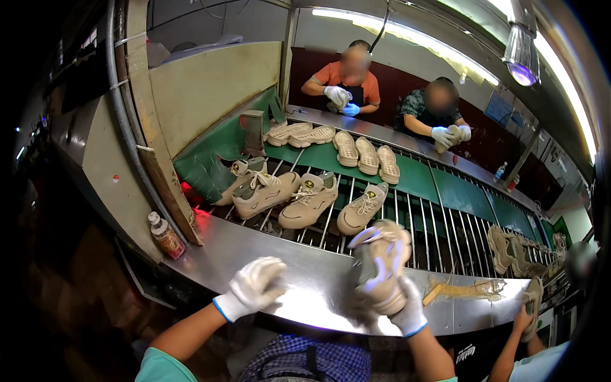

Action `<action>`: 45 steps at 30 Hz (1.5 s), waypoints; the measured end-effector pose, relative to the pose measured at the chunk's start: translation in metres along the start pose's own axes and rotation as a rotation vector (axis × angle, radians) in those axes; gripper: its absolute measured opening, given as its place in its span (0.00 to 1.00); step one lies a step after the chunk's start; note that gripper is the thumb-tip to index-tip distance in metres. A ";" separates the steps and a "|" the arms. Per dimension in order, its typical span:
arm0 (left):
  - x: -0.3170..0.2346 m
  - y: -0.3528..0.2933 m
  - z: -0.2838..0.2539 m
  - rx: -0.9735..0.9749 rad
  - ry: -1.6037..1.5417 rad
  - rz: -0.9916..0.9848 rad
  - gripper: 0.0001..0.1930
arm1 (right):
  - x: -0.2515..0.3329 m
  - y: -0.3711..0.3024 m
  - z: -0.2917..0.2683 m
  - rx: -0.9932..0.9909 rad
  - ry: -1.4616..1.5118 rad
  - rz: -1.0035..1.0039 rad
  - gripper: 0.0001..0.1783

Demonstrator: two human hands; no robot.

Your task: The person handles and arranges various shoes and shoe parts on a conveyor belt and assembly station, picking up individual shoes and placing them into position.

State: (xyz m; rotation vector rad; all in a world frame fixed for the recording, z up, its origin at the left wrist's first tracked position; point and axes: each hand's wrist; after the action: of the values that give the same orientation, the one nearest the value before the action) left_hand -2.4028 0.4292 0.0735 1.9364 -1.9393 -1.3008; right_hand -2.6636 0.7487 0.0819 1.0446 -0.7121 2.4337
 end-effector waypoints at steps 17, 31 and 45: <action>0.089 -0.006 0.038 -0.004 0.168 -0.466 0.25 | -0.068 0.161 0.038 -0.331 -1.516 -0.578 0.15; 0.209 0.224 -0.005 0.029 0.440 0.001 0.29 | -0.080 0.256 0.075 -0.143 -1.007 -0.426 0.16; 0.490 0.383 0.100 0.299 0.766 -0.716 0.39 | -0.038 0.260 0.104 0.102 -1.201 -0.473 0.14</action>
State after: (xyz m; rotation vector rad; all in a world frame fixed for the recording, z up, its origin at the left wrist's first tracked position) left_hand -2.8472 -0.0128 0.0128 2.8332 -1.1321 -0.1882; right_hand -2.7212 0.4757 0.0380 2.3896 -0.5350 1.2741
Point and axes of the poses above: each hand's wrist, its own y-axis towards the middle knuckle, its own z-axis out of the palm, x = y × z, and after that the axes turned 9 degrees about -y, right-handed
